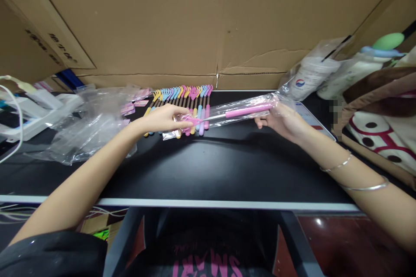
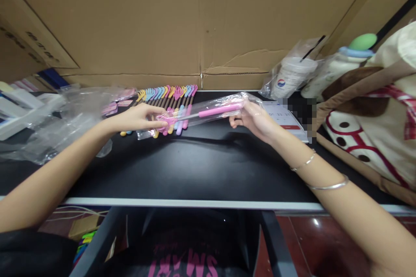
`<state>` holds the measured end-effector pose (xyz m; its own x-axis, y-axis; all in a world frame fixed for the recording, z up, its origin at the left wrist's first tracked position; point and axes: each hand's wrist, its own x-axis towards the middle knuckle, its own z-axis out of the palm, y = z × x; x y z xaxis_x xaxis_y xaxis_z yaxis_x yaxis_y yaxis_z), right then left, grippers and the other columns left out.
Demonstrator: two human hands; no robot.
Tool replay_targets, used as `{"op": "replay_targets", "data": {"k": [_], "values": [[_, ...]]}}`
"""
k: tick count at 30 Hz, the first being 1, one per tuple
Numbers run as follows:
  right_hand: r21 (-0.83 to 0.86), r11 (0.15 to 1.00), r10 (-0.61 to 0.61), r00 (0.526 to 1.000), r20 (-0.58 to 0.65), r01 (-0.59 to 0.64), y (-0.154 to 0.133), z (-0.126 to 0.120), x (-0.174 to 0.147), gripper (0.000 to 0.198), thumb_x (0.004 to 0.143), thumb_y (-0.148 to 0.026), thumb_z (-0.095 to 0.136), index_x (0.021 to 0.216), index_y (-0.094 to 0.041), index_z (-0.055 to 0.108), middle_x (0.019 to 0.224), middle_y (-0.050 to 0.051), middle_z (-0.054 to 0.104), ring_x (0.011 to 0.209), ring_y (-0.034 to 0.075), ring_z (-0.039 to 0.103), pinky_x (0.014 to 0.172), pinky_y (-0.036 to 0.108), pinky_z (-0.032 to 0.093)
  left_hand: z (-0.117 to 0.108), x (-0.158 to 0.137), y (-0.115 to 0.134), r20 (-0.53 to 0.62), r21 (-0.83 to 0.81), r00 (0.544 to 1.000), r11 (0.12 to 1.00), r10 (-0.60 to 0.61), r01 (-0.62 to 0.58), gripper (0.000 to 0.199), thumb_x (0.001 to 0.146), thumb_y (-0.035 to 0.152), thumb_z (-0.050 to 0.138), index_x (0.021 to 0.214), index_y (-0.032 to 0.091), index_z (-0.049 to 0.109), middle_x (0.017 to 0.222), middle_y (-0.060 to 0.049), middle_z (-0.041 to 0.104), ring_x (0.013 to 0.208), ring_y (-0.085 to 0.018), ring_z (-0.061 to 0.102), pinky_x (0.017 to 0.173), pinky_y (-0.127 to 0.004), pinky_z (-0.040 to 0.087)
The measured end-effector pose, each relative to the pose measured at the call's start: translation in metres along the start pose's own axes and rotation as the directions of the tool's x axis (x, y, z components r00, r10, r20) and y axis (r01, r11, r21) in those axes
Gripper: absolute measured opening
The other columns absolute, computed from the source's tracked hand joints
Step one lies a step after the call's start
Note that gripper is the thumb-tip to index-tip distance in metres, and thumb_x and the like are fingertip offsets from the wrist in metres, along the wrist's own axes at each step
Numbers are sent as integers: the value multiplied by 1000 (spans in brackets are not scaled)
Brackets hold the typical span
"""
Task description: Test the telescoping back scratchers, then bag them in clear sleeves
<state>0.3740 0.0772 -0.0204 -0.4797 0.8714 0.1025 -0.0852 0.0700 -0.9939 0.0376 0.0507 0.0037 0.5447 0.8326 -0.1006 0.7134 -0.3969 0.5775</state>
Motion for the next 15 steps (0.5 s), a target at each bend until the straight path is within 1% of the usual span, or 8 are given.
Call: {"op": "replay_targets", "data": {"k": [4, 7, 10, 12, 15], "values": [[-14, 1000, 15, 1000, 1, -15, -1, -1, 1, 37, 84, -58, 54, 90, -21, 60, 92, 7, 68, 67, 15, 55, 65, 32, 47, 2, 0, 1, 6, -60, 1000, 998, 15, -14, 36, 87, 51, 52, 89, 17, 61, 87, -2, 72, 65, -14, 66, 63, -24, 50], [-34, 999, 24, 1000, -6, -24, -3, 0, 2, 35, 84, -57, 53, 92, -23, 58, 93, 6, 68, 69, 16, 56, 66, 33, 48, 3, 0, 2, 24, -91, 1000, 996, 20, -18, 36, 88, 52, 50, 89, 17, 58, 88, -2, 72, 67, -14, 66, 64, -24, 50], [-47, 999, 5, 1000, -13, -5, -5, 1, 2, 23, 83, -46, 55, 89, -24, 56, 91, 4, 67, 72, 17, 58, 68, 33, 49, 3, 1, 2, 23, -71, 1000, 997, 2, 0, 37, 87, 54, 50, 88, 17, 57, 87, -2, 71, 71, -14, 65, 65, -23, 49], [-56, 998, -2, 1000, -10, 2, -6, 2, 2, 16, 80, -37, 58, 90, -24, 55, 93, 4, 66, 75, 17, 58, 68, 32, 50, 3, 1, 2, 36, -71, 999, 997, -11, 14, 39, 86, 57, 51, 89, 18, 57, 88, -1, 71, 72, -14, 65, 64, -23, 48], [-64, 998, 3, 1000, -20, -5, -5, 4, 1, 18, 80, -32, 61, 95, -24, 57, 101, 4, 65, 78, 15, 59, 68, 30, 50, 3, 1, 1, 42, -81, 999, 997, -13, 16, 39, 85, 57, 51, 89, 18, 57, 88, -1, 70, 74, -15, 64, 66, -24, 47]]}}
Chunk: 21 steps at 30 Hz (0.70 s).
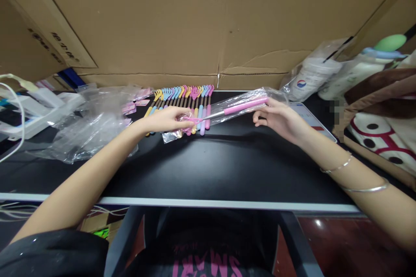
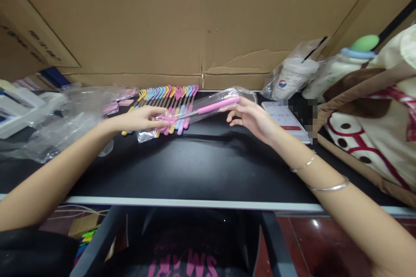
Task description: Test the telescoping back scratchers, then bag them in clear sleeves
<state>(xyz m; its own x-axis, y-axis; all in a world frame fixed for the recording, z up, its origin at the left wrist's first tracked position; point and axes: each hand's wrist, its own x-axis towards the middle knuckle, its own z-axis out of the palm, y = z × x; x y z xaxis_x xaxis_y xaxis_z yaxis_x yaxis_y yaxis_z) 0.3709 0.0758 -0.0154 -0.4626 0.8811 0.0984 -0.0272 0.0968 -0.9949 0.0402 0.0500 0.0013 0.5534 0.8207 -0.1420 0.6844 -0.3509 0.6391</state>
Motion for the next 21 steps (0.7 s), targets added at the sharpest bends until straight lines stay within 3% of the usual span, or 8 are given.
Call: {"op": "replay_targets", "data": {"k": [8, 17, 21], "values": [[-9, 1000, -6, 994, -110, 5, 8, 1, 2, 32, 75, -47, 70, 92, -22, 60, 81, 0, 61, 70, 12, 57, 63, 26, 48, 3, 1, 1, -34, 27, 999, 1000, 15, -14, 35, 85, 53, 53, 89, 18, 56, 87, -1, 68, 75, -15, 63, 68, -24, 46], [50, 998, 36, 992, -118, -31, 10, -3, 4, 24, 80, -38, 65, 97, -22, 61, 77, 0, 65, 67, 12, 57, 60, 24, 47, -2, -2, 2, 17, -72, 1000, 997, 5, -4, 46, 87, 55, 51, 116, 20, 54, 101, -3, 66, 76, -14, 63, 69, -24, 49], [76, 992, 108, 986, -129, -99, 8, -4, 5, 17, 80, -33, 61, 92, -21, 61, 80, 3, 68, 66, 13, 58, 60, 25, 47, -5, -1, 3, -11, -138, 998, 988, -65, 63, 43, 87, 51, 50, 116, 19, 52, 89, -2, 68, 71, -15, 64, 67, -26, 49]]}}
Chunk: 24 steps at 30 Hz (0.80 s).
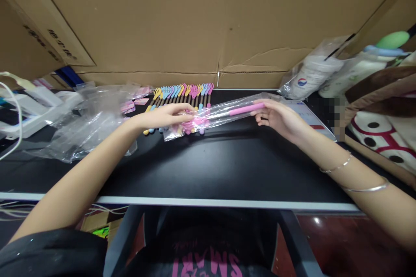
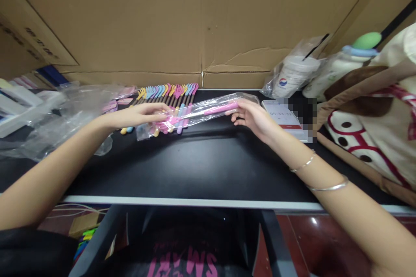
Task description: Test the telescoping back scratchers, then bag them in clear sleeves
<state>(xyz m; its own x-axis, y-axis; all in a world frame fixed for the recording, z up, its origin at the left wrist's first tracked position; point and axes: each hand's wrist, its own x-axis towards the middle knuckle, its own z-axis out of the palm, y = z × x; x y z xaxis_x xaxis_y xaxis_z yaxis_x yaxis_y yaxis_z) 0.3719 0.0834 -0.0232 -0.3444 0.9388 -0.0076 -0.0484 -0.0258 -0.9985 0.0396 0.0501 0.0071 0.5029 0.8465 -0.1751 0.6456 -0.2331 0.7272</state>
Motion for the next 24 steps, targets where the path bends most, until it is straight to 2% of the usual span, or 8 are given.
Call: {"op": "replay_targets", "data": {"k": [3, 7, 10, 14, 20, 24], "values": [[-22, 999, 48, 999, -4, -48, -1, 1, 0, 16, 78, -30, 62, 92, -22, 61, 85, 4, 70, 66, 13, 58, 60, 25, 47, -1, 1, -2, -79, 3, 997, 1000, -18, 19, 41, 85, 49, 54, 112, 18, 53, 81, -2, 68, 67, -15, 65, 65, -26, 49], [-28, 999, 25, 1000, 9, -25, -3, 3, -2, 16, 74, -24, 62, 89, -21, 61, 89, 4, 71, 67, 12, 58, 60, 25, 47, -2, 4, -8, -157, 28, 987, 999, 19, -15, 37, 85, 48, 54, 105, 17, 56, 80, -1, 67, 63, -14, 63, 65, -27, 49], [-7, 1000, 7, 999, 46, -7, -3, 3, -3, 21, 71, -22, 60, 92, -21, 61, 89, 4, 71, 67, 13, 58, 60, 25, 47, -3, 6, -12, -216, 80, 975, 996, 61, -45, 35, 83, 47, 54, 101, 16, 59, 85, -3, 66, 71, -15, 64, 67, -26, 48], [-6, 1000, 12, 1000, 25, -12, -2, 6, -3, 21, 74, -27, 65, 93, -21, 60, 87, 1, 70, 67, 11, 59, 59, 24, 47, -1, 7, -13, -229, 85, 971, 995, 69, -51, 34, 83, 45, 56, 102, 16, 60, 86, -4, 67, 73, -16, 64, 67, -27, 48], [-18, 1000, -4, 996, -86, 2, 4, 11, -4, 30, 71, -41, 74, 87, -21, 57, 74, -2, 67, 60, 9, 57, 57, 22, 46, 5, 6, -14, -197, 41, 980, 999, 3, 5, 36, 83, 46, 58, 107, 20, 56, 79, -2, 69, 55, -15, 63, 55, -26, 49], [-29, 1000, 5, 996, -90, -8, 6, 10, -4, 29, 72, -37, 73, 90, -21, 58, 75, -1, 68, 60, 9, 58, 58, 22, 47, 1, 7, -14, -240, 87, 969, 995, 60, -40, 37, 82, 48, 59, 105, 20, 60, 96, -4, 69, 75, -16, 66, 68, -27, 50]]}}
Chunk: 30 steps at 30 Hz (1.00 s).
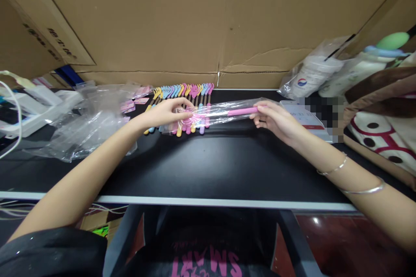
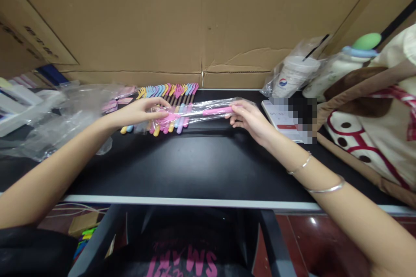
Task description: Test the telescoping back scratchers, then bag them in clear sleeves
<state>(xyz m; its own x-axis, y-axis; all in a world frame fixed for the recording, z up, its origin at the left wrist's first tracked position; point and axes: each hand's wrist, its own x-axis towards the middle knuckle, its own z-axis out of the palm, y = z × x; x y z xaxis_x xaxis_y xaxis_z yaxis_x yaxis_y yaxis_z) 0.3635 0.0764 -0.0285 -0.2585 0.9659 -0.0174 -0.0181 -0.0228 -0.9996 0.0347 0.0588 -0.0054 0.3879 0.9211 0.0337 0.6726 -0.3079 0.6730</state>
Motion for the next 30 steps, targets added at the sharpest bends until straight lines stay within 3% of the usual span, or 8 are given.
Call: {"op": "replay_targets", "data": {"k": [5, 11, 17, 25, 30], "values": [[24, 1000, 18, 1000, -9, -18, -1, -2, 1, 25, 74, -32, 71, 91, -21, 57, 76, 0, 69, 60, 9, 58, 57, 21, 46, -9, 1, 1, -25, -55, 999, 998, -34, 33, 45, 81, 52, 57, 112, 20, 60, 110, -5, 65, 83, -17, 65, 71, -27, 50], [35, 999, 31, 998, -52, -30, -4, -1, 0, 15, 78, -24, 65, 91, -21, 58, 76, -1, 69, 61, 9, 59, 57, 20, 46, -14, 1, -7, -5, -187, 998, 980, -65, 63, 39, 82, 47, 58, 112, 23, 59, 85, -2, 66, 72, -15, 65, 61, -23, 49], [37, 998, 51, 995, -85, -48, -7, 2, -1, 8, 78, -20, 61, 85, -20, 57, 74, 2, 70, 64, 10, 61, 60, 21, 48, -17, 4, -17, 11, -291, 997, 954, -74, 74, 39, 78, 40, 67, 111, 21, 57, 78, -1, 66, 72, -15, 65, 63, -23, 50], [-15, 998, 63, 998, -5, -63, -5, 0, 0, 7, 73, -22, 61, 77, -20, 57, 71, 3, 66, 66, 12, 60, 60, 23, 48, -18, 4, -19, 2, -233, 998, 970, -69, 68, 41, 79, 40, 65, 113, 19, 55, 72, 0, 65, 66, -14, 63, 61, -23, 47], [-37, 998, 58, 998, -4, -58, -4, -2, 2, 7, 73, -23, 60, 78, -21, 55, 70, 2, 64, 66, 14, 60, 59, 26, 48, -16, 2, -17, -20, -137, 999, 990, -27, 24, 42, 80, 44, 63, 113, 20, 56, 87, -3, 66, 71, -15, 65, 61, -24, 48]]}}
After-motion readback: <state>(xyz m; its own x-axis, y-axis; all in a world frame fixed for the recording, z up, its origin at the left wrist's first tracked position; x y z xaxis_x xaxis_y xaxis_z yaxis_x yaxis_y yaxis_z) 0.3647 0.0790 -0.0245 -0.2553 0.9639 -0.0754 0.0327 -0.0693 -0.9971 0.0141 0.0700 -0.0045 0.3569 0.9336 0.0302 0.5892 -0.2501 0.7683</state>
